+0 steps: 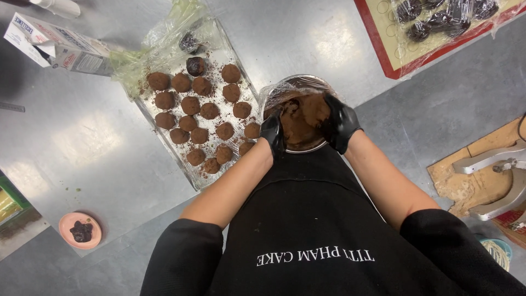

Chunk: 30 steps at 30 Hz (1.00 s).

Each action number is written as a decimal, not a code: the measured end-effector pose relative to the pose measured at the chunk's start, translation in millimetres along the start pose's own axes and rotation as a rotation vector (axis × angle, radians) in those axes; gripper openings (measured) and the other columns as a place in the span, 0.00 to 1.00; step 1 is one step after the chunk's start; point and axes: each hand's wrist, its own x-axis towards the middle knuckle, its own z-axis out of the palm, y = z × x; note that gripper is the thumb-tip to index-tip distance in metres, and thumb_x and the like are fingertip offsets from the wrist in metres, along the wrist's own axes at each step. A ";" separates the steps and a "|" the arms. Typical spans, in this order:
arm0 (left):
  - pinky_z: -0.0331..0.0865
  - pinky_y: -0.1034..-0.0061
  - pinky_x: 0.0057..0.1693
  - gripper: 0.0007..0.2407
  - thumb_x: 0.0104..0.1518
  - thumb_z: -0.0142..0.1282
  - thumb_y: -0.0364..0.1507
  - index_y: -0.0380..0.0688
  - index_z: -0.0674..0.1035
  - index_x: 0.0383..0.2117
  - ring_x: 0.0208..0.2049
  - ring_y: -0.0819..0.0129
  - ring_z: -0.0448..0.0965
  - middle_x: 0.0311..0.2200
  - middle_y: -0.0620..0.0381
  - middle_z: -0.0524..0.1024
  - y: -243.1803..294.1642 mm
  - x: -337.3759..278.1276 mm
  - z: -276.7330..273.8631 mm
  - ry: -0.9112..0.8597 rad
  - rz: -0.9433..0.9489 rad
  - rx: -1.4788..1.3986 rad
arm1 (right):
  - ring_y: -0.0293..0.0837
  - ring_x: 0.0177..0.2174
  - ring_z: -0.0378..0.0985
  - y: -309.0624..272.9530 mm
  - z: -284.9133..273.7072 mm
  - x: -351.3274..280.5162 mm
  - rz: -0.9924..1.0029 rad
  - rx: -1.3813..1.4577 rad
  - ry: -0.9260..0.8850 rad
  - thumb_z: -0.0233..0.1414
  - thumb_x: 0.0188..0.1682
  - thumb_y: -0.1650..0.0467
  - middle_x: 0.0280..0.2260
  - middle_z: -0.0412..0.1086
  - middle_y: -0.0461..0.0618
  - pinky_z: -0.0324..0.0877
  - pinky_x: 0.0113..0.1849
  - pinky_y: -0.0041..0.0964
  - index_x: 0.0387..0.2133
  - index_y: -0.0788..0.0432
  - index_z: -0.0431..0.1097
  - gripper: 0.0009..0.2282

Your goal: The person rolls chocolate balls in a bowl of cocoa powder by hand, places them onto a tray, and covers it with plastic wrap before coating more balls from a silicone mat.

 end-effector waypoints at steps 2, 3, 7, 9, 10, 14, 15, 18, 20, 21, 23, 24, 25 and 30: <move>0.75 0.66 0.49 0.17 0.63 0.50 0.40 0.43 0.79 0.51 0.44 0.57 0.80 0.46 0.53 0.81 -3.8 15.4 -9.3 -0.051 0.074 -0.137 | 0.50 0.54 0.75 -1.0 -11.4 7.3 -0.125 -0.016 -0.315 0.43 0.55 0.68 0.59 0.68 0.56 0.73 0.54 0.45 0.61 0.58 0.65 0.20; 0.75 0.66 0.49 0.17 0.63 0.50 0.40 0.43 0.79 0.51 0.44 0.57 0.80 0.46 0.53 0.81 -3.7 17.5 -7.8 -0.050 0.075 -0.139 | 0.50 0.54 0.75 5.4 -16.7 28.0 -0.124 -0.018 -0.316 0.43 0.55 0.68 0.59 0.68 0.56 0.73 0.54 0.45 0.61 0.58 0.65 0.20; 0.74 0.66 0.46 0.18 0.62 0.49 0.42 0.46 0.78 0.51 0.42 0.59 0.78 0.44 0.54 0.80 -1.0 25.7 1.5 -0.003 0.079 -0.059 | 0.44 0.55 0.72 34.1 -38.9 107.4 -0.669 -0.660 -0.325 0.45 0.54 0.74 0.60 0.67 0.56 0.70 0.52 0.39 0.59 0.63 0.66 0.19; 0.74 0.66 0.45 0.18 0.62 0.49 0.43 0.48 0.78 0.52 0.41 0.60 0.77 0.44 0.54 0.79 -1.9 27.8 3.9 0.020 0.080 -0.028 | 0.45 0.55 0.71 39.4 -27.2 105.9 -0.978 -0.917 -0.257 0.45 0.57 0.72 0.59 0.67 0.59 0.67 0.54 0.39 0.60 0.66 0.66 0.19; 0.73 0.65 0.44 0.19 0.61 0.49 0.44 0.49 0.78 0.52 0.39 0.61 0.76 0.43 0.55 0.78 -1.8 28.9 6.2 0.038 0.079 0.012 | 0.48 0.46 0.73 33.6 -9.1 85.5 -0.623 -0.732 -0.175 0.47 0.58 0.67 0.53 0.71 0.62 0.69 0.46 0.41 0.57 0.65 0.69 0.17; 0.73 0.67 0.47 0.20 0.62 0.48 0.46 0.51 0.76 0.55 0.43 0.61 0.77 0.48 0.56 0.77 6.6 4.5 16.1 0.071 0.041 0.084 | 0.46 0.40 0.80 19.1 13.3 49.6 -0.343 -0.533 -0.082 0.51 0.56 0.61 0.45 0.76 0.55 0.76 0.43 0.40 0.51 0.61 0.71 0.18; 0.73 0.67 0.47 0.20 0.62 0.48 0.46 0.51 0.76 0.55 0.43 0.61 0.77 0.48 0.56 0.77 0.9 22.9 7.9 0.071 0.041 0.086 | 0.46 0.40 0.80 21.3 8.3 58.6 -0.343 -0.531 -0.082 0.51 0.56 0.61 0.45 0.76 0.55 0.76 0.43 0.40 0.51 0.61 0.71 0.18; 0.70 0.63 0.46 0.24 0.63 0.47 0.46 0.44 0.79 0.57 0.43 0.56 0.72 0.50 0.49 0.77 -12.5 58.2 -4.2 0.043 0.113 0.077 | 0.43 0.42 0.80 23.5 -4.8 70.8 -0.271 -0.382 -0.203 0.54 0.52 0.61 0.47 0.77 0.53 0.77 0.43 0.39 0.50 0.60 0.74 0.18; 0.74 0.61 0.53 0.24 0.63 0.45 0.46 0.47 0.74 0.59 0.49 0.56 0.76 0.53 0.50 0.75 -14.0 54.1 -0.6 0.037 0.074 0.038 | 0.45 0.41 0.80 22.0 -6.2 60.5 -0.261 -0.346 -0.307 0.58 0.49 0.62 0.45 0.76 0.54 0.78 0.43 0.41 0.50 0.61 0.72 0.19; 0.74 0.61 0.53 0.24 0.63 0.45 0.46 0.47 0.74 0.59 0.49 0.56 0.76 0.53 0.50 0.75 -13.0 44.3 4.8 0.037 0.073 0.036 | 0.45 0.41 0.80 22.2 -4.8 52.5 -0.260 -0.348 -0.306 0.58 0.49 0.62 0.45 0.76 0.54 0.78 0.43 0.41 0.50 0.61 0.72 0.19; 0.73 0.62 0.54 0.25 0.63 0.46 0.48 0.44 0.74 0.59 0.50 0.56 0.76 0.54 0.48 0.75 -8.8 24.9 14.8 -0.050 0.005 -0.042 | 0.41 0.43 0.80 22.6 -0.3 37.1 -0.189 -0.383 -0.207 0.55 0.51 0.58 0.44 0.76 0.47 0.77 0.44 0.36 0.52 0.55 0.70 0.20; 0.73 0.62 0.54 0.25 0.63 0.46 0.48 0.44 0.74 0.59 0.50 0.56 0.76 0.54 0.48 0.75 -2.3 2.3 23.2 -0.051 0.004 -0.042 | 0.41 0.43 0.80 29.7 -6.1 55.2 -0.190 -0.383 -0.206 0.55 0.51 0.58 0.44 0.76 0.47 0.77 0.44 0.36 0.52 0.55 0.70 0.20; 0.68 0.62 0.57 0.26 0.62 0.44 0.50 0.48 0.70 0.61 0.53 0.56 0.73 0.57 0.52 0.72 4.2 -20.2 31.9 -0.052 -0.017 0.012 | 0.42 0.40 0.77 36.5 -12.3 73.2 -0.224 -0.348 -0.171 0.56 0.52 0.58 0.44 0.76 0.51 0.73 0.41 0.38 0.53 0.57 0.71 0.21; 0.68 0.56 0.65 0.31 0.58 0.48 0.49 0.41 0.70 0.64 0.62 0.49 0.70 0.64 0.45 0.69 3.4 2.4 15.9 -0.198 0.109 0.019 | 0.40 0.36 0.73 67.9 -64.4 156.7 -0.012 0.020 -0.092 0.51 0.52 0.56 0.42 0.75 0.48 0.67 0.35 0.32 0.53 0.53 0.76 0.21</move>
